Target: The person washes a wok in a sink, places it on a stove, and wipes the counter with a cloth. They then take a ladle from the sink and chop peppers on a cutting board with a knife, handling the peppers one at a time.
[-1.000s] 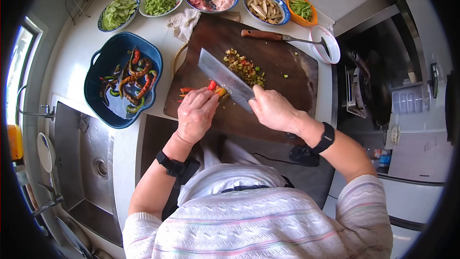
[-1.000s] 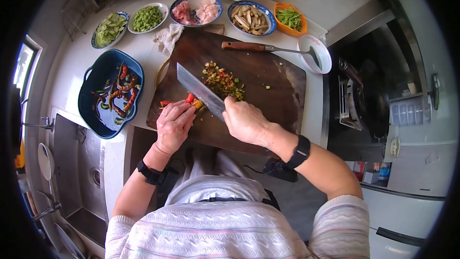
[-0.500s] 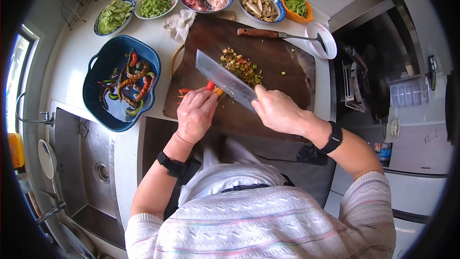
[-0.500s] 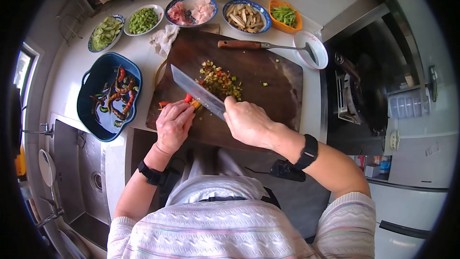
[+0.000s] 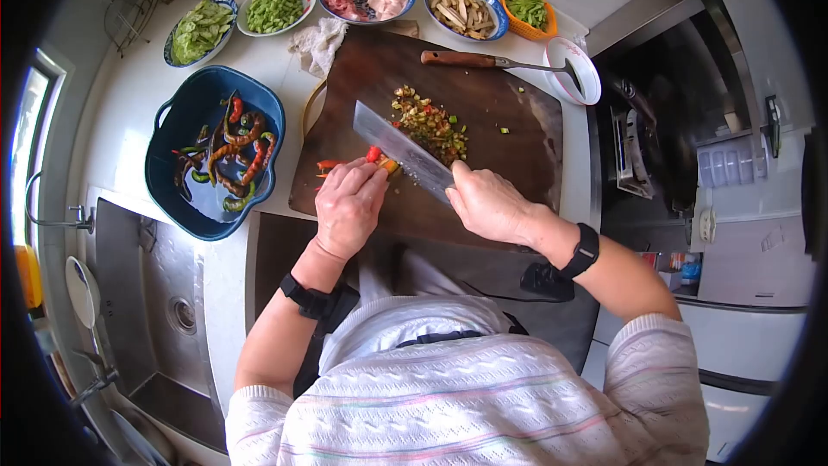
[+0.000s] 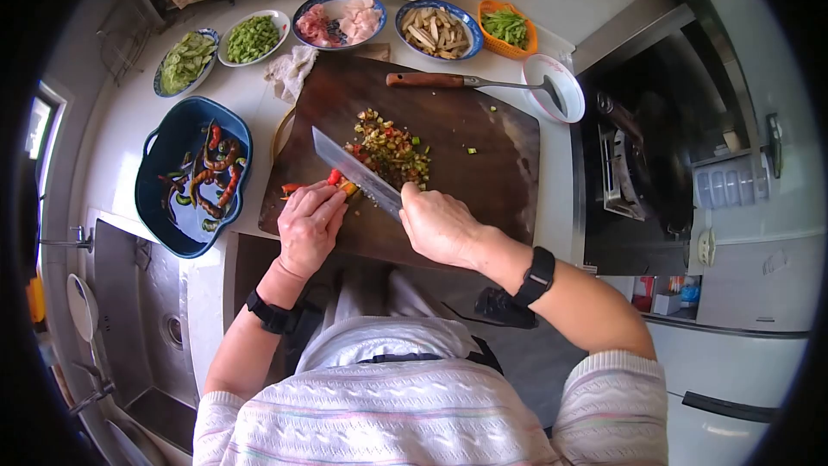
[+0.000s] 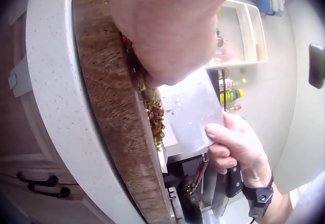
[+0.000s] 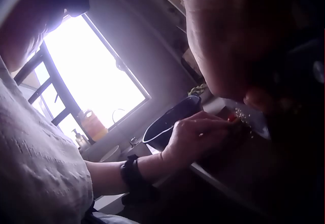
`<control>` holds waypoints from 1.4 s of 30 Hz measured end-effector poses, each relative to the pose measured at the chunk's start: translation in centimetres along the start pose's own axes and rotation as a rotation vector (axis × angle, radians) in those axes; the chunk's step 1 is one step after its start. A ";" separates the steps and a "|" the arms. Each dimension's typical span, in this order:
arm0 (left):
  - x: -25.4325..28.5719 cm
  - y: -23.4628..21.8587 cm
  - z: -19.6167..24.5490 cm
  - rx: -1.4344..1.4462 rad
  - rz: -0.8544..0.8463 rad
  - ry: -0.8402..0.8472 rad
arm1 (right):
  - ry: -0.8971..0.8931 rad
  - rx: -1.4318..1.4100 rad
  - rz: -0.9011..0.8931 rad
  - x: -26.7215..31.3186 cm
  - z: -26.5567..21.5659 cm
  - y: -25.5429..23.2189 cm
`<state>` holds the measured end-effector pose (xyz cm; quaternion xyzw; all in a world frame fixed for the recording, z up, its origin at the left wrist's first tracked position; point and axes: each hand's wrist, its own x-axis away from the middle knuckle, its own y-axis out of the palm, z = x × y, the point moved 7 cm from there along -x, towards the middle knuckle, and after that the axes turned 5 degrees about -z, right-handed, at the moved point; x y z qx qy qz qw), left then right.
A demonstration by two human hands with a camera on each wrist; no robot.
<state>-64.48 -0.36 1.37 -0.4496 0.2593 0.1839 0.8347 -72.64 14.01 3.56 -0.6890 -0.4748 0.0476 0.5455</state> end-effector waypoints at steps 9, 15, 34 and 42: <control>-0.1 0.0 0.1 0.001 -0.018 -0.004 | -0.002 0.027 -0.021 0.7 -1.0 -1.2; 0.1 0.0 0.0 0.010 -0.020 -0.003 | -0.020 -0.011 0.052 -0.4 -0.7 -0.3; 0.1 0.1 -0.1 0.014 -0.009 -0.009 | 0.012 0.004 0.012 -1.0 -1.6 0.3; -0.3 -0.6 0.3 -0.050 -0.143 0.028 | -0.026 -0.036 0.096 -0.8 -0.8 0.8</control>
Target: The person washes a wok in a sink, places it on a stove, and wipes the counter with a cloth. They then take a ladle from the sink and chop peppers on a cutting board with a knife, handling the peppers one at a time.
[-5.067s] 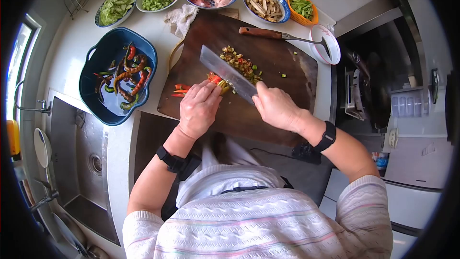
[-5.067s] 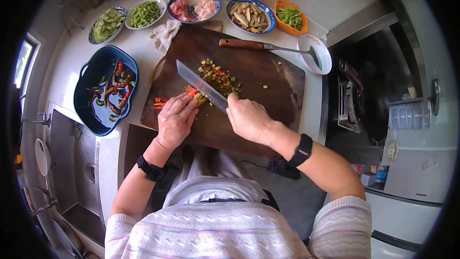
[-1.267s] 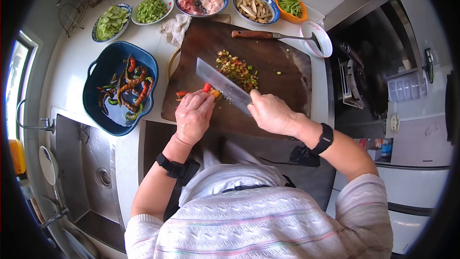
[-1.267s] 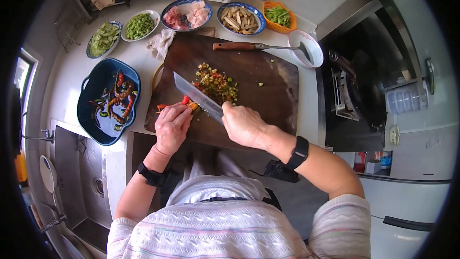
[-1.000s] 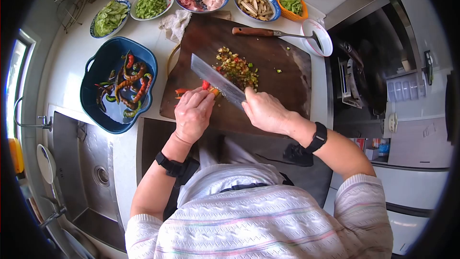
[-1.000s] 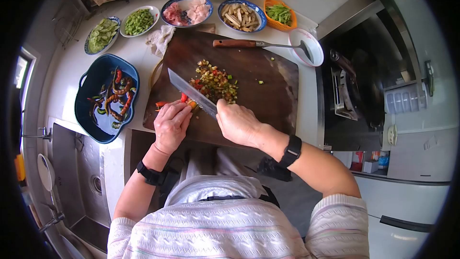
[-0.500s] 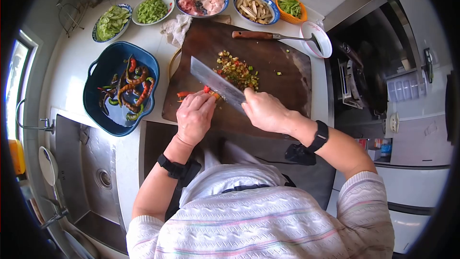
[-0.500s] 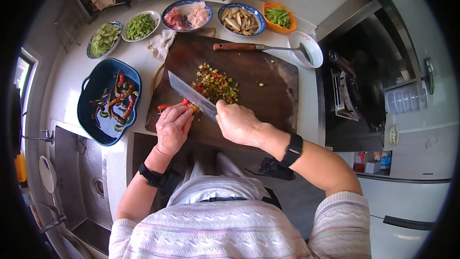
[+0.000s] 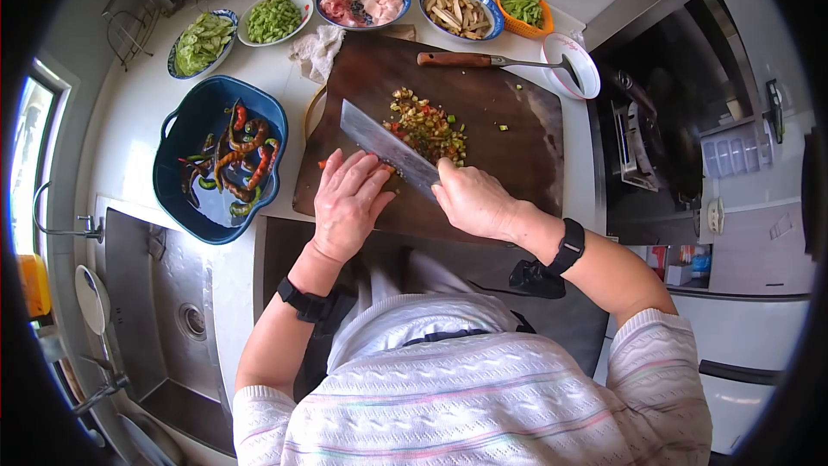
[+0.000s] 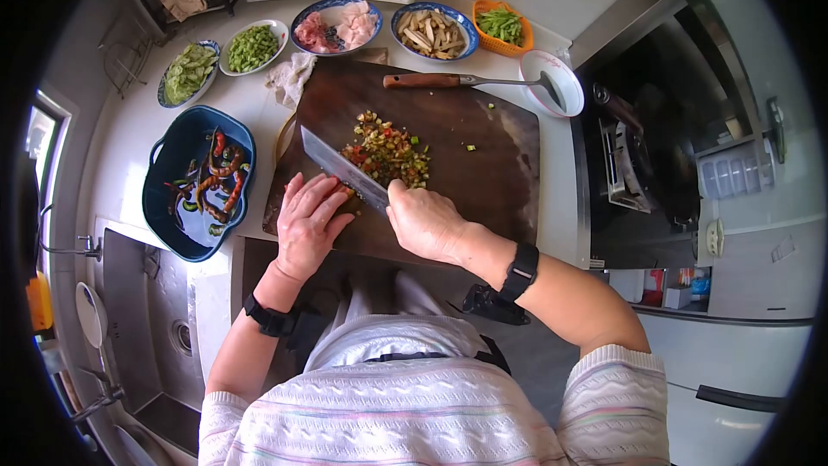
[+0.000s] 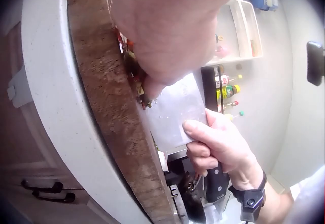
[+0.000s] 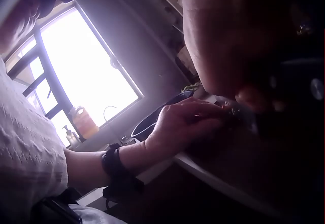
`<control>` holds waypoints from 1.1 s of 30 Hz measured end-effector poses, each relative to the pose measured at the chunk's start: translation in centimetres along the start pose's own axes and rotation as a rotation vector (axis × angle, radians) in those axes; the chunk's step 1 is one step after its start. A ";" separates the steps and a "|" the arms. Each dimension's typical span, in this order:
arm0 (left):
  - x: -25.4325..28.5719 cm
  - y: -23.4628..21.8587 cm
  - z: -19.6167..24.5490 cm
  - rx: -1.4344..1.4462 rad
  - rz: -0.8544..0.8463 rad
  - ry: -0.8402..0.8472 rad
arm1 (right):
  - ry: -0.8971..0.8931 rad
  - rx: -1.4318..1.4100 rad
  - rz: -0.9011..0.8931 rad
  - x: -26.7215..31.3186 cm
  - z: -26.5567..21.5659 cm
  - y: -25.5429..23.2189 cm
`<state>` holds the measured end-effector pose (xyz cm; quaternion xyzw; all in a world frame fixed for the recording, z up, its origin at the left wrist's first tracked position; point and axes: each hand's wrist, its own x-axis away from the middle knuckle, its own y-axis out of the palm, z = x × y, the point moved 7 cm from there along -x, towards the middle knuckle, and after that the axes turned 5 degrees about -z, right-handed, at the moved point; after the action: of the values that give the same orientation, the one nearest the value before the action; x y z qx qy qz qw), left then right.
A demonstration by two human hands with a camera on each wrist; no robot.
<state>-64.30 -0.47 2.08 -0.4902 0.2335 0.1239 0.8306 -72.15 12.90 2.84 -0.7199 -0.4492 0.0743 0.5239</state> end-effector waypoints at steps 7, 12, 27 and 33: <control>0.7 -0.9 -1.7 0.022 -0.085 -0.052 | -0.037 -0.024 0.028 -0.2 0.6 0.2; 0.7 -0.7 -1.6 0.036 -0.020 -0.013 | -0.021 -0.036 -0.001 1.2 -0.5 -2.2; 1.2 -0.2 -1.4 0.060 0.120 -0.061 | -0.019 -0.033 -0.025 -0.2 -0.1 0.3; 1.1 -0.3 -1.2 0.072 0.115 -0.070 | -0.014 0.004 -0.052 1.1 -1.1 -2.2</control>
<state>-63.52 -1.69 1.24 -0.4413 0.2362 0.1802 0.8468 -72.07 13.05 5.56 -0.7064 -0.4713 0.0664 0.5239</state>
